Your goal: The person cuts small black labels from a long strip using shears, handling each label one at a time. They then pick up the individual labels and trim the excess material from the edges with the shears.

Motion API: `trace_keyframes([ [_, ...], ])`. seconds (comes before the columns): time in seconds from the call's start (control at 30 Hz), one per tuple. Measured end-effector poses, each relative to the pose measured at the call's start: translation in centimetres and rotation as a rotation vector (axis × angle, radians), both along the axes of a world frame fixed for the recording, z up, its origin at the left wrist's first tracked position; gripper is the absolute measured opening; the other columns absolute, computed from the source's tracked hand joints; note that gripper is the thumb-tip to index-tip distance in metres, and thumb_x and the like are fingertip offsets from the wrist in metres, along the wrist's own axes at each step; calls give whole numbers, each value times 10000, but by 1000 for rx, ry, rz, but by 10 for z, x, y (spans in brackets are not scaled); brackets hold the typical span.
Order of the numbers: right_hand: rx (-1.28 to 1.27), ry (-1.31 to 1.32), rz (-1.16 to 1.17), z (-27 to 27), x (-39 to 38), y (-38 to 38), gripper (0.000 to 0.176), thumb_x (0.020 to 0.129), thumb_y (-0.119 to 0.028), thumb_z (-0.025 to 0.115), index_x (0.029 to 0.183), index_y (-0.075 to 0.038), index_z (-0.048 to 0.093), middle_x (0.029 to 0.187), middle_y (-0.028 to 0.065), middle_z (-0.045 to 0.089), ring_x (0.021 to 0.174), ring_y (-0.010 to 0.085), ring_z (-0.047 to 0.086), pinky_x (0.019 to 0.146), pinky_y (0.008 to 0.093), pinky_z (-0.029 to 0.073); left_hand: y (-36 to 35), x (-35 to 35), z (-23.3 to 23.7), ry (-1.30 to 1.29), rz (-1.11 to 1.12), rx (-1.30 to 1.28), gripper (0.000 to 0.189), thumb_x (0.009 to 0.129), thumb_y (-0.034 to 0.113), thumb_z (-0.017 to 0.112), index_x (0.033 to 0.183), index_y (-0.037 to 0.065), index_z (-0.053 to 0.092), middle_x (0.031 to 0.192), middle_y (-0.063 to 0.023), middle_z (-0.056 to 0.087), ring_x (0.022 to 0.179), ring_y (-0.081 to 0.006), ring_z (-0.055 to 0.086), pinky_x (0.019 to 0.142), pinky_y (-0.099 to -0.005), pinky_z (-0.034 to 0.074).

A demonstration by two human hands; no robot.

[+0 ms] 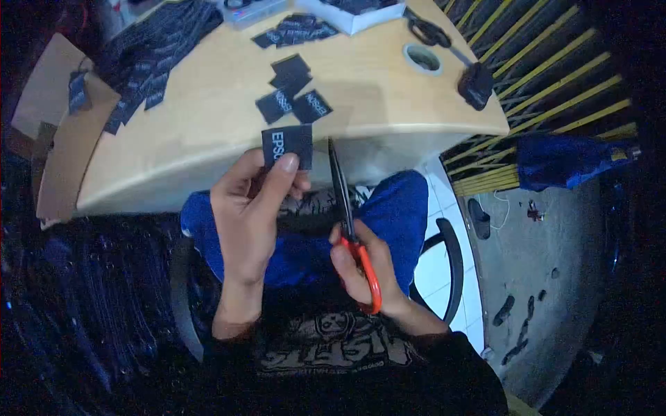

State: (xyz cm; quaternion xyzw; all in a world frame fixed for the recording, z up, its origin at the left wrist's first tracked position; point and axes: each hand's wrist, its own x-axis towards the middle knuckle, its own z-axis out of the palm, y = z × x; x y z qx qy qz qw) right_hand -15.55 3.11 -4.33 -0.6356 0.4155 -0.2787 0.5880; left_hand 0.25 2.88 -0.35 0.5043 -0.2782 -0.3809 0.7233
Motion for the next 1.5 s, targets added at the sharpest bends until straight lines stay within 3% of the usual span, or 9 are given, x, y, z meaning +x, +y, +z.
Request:
trace_keyframes([
  [0.3, 18, -1, 47, -23, -26, 9, 264, 850, -283, 580, 886, -41, 483, 661, 55, 514, 604, 125, 494, 560, 281, 418, -67, 58, 42, -636, -294, 201, 187, 824, 117, 585, 888, -57, 608, 629, -26, 572, 556, -52, 507, 512, -192, 388],
  [0.43, 22, 21, 59, -29, -31, 9, 263, 846, -285, 587, 875, -44, 484, 659, 54, 513, 603, 127, 492, 558, 284, 418, -121, 82, 51, -890, -257, 182, 344, 797, 133, 605, 1043, -101, 559, 633, -61, 586, 516, -94, 541, 485, -219, 419],
  [0.63, 43, 69, -17, -26, -36, 8, 252, 845, -280, 588, 870, -47, 495, 658, 63, 533, 592, 143, 512, 556, 293, 425, -180, 118, 55, -1205, -201, 377, 339, 776, 209, 607, 1011, -34, 616, 718, -120, 634, 516, -129, 582, 552, -279, 486],
  [0.7, 14, 76, -32, -29, -39, 8, 241, 841, -266, 594, 869, -47, 496, 654, 68, 541, 587, 149, 518, 554, 293, 426, -173, 121, 52, -1241, -90, 413, 300, 776, 226, 603, 972, 3, 643, 755, -139, 646, 582, -162, 617, 590, -294, 487],
  [0.77, 26, 82, -58, -26, -41, 8, 237, 839, -260, 597, 871, -47, 497, 648, 68, 539, 584, 147, 514, 554, 294, 426, -148, 120, 51, -1474, 87, 128, 287, 780, 212, 608, 964, -7, 639, 799, -144, 650, 664, -225, 632, 652, -307, 489],
  [0.9, 74, 103, -40, -22, -40, 3, 227, 835, -243, 604, 877, -47, 498, 632, 61, 534, 576, 137, 506, 547, 293, 423, -71, 66, 54, -1451, -193, -17, 262, 767, 199, 640, 956, 18, 635, 1003, -151, 603, 897, -303, 583, 807, -376, 443],
  [1.07, 17, 84, -45, -26, -33, 5, 222, 836, -232, 605, 870, -43, 493, 626, 48, 529, 573, 113, 496, 537, 283, 414, -31, 31, 9, -1765, -110, -3, 366, 711, 182, 686, 1054, 79, 606, 1228, -100, 477, 1125, -300, 439, 878, -379, 354],
  [1.27, 13, 57, -59, -23, -27, 5, 227, 821, -219, 622, 875, -38, 498, 644, 42, 526, 581, 99, 481, 538, 274, 410, -28, 40, -18, -1769, 48, -219, 391, 642, 64, 677, 1027, 114, 630, 1224, -80, 494, 1135, -265, 444, 880, -366, 332],
  [1.5, 108, -461, -137, 22, -15, -35, 159, 809, -92, 609, 914, -43, 499, 695, -26, 478, 625, 51, 452, 543, 205, 379, 5, 8, -1, -1793, 123, -438, 294, 679, 121, 695, 947, 239, 677, 1079, -6, 605, 1026, -194, 497, 696, -312, 362],
])
